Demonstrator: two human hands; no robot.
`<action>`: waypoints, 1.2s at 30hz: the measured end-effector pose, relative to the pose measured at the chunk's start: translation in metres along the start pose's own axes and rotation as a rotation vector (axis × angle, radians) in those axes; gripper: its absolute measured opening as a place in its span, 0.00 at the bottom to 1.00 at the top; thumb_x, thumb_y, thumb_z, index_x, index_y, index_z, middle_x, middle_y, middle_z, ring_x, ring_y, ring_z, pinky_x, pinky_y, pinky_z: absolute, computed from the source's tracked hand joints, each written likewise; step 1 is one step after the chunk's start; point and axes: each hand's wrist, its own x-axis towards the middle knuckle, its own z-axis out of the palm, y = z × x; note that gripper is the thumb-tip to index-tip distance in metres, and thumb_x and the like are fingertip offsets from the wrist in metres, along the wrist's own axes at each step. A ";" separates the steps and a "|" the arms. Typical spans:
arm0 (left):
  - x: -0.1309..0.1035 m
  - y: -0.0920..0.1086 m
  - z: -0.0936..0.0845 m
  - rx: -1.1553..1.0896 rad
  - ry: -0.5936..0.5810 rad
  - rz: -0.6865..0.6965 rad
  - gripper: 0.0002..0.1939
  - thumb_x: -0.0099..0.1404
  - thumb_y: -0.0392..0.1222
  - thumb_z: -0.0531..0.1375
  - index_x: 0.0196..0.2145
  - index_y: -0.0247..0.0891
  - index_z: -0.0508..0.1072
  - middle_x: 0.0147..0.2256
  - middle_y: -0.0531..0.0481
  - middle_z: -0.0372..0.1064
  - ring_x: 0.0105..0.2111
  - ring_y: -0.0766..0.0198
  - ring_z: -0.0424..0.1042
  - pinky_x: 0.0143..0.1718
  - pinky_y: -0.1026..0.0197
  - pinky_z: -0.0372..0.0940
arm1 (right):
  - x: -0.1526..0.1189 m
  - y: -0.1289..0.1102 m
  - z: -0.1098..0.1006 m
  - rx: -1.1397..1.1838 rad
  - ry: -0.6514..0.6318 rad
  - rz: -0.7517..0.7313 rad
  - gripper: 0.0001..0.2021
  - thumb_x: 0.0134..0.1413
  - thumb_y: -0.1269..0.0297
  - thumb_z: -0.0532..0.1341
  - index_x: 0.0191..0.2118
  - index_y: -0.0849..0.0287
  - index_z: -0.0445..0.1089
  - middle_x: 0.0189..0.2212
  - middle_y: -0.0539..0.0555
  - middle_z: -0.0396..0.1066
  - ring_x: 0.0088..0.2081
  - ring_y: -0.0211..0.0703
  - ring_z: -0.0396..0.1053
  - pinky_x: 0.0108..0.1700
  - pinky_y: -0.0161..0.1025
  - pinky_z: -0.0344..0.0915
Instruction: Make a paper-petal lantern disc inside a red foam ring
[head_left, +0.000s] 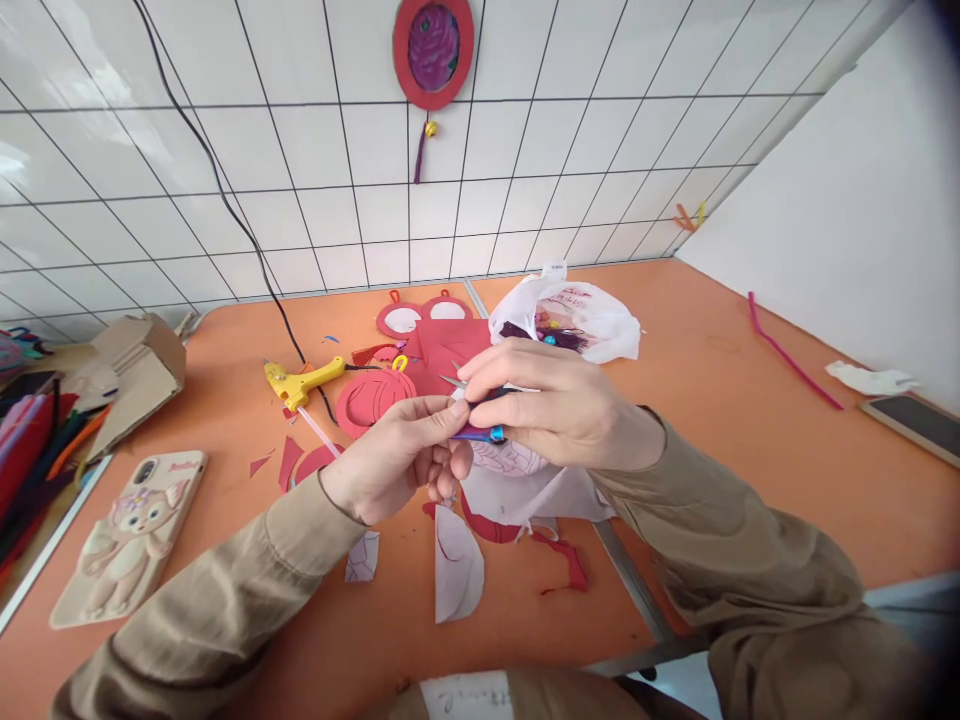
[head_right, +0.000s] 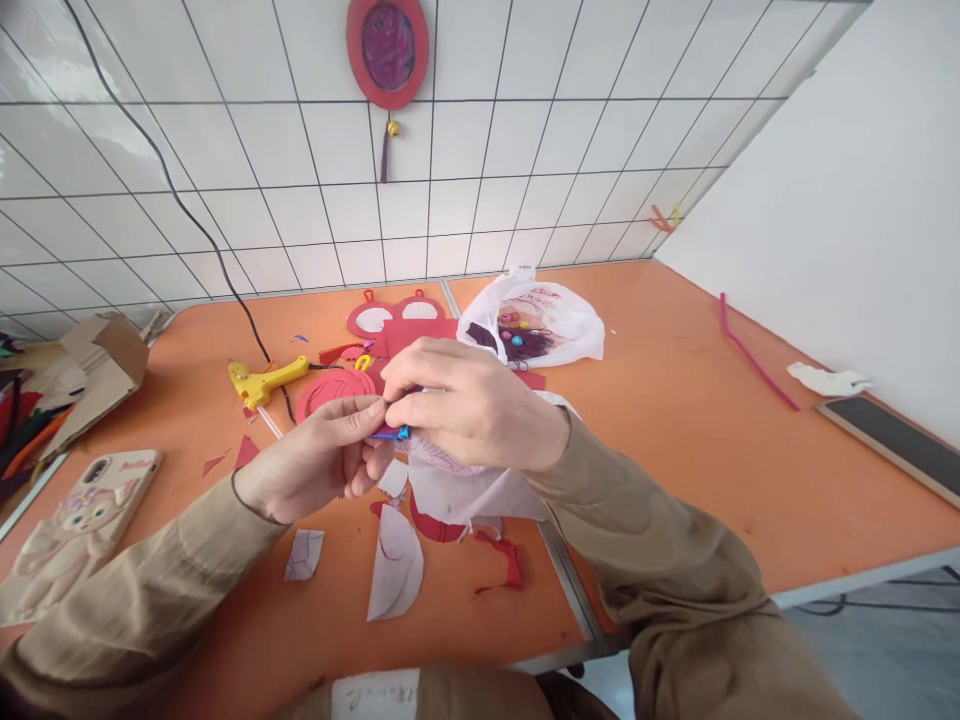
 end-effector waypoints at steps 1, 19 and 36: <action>0.000 -0.001 0.001 0.001 0.034 0.038 0.20 0.55 0.55 0.70 0.25 0.37 0.68 0.18 0.54 0.68 0.14 0.73 0.63 0.14 0.71 0.54 | 0.000 0.000 -0.001 0.007 -0.001 -0.004 0.11 0.58 0.74 0.58 0.32 0.50 0.71 0.39 0.53 0.75 0.45 0.48 0.73 0.45 0.48 0.73; 0.011 -0.017 -0.001 0.560 0.364 0.515 0.14 0.61 0.48 0.65 0.25 0.38 0.68 0.20 0.53 0.68 0.20 0.69 0.66 0.21 0.67 0.62 | 0.005 0.000 0.013 0.492 0.022 0.803 0.12 0.51 0.56 0.66 0.34 0.60 0.72 0.24 0.50 0.70 0.24 0.37 0.65 0.25 0.35 0.62; 0.010 -0.011 -0.001 0.637 0.390 0.486 0.07 0.56 0.42 0.62 0.24 0.37 0.69 0.21 0.55 0.64 0.21 0.69 0.62 0.23 0.64 0.57 | 0.005 0.000 0.009 0.437 -0.034 0.708 0.06 0.47 0.68 0.65 0.34 0.61 0.70 0.25 0.48 0.68 0.23 0.33 0.63 0.25 0.32 0.60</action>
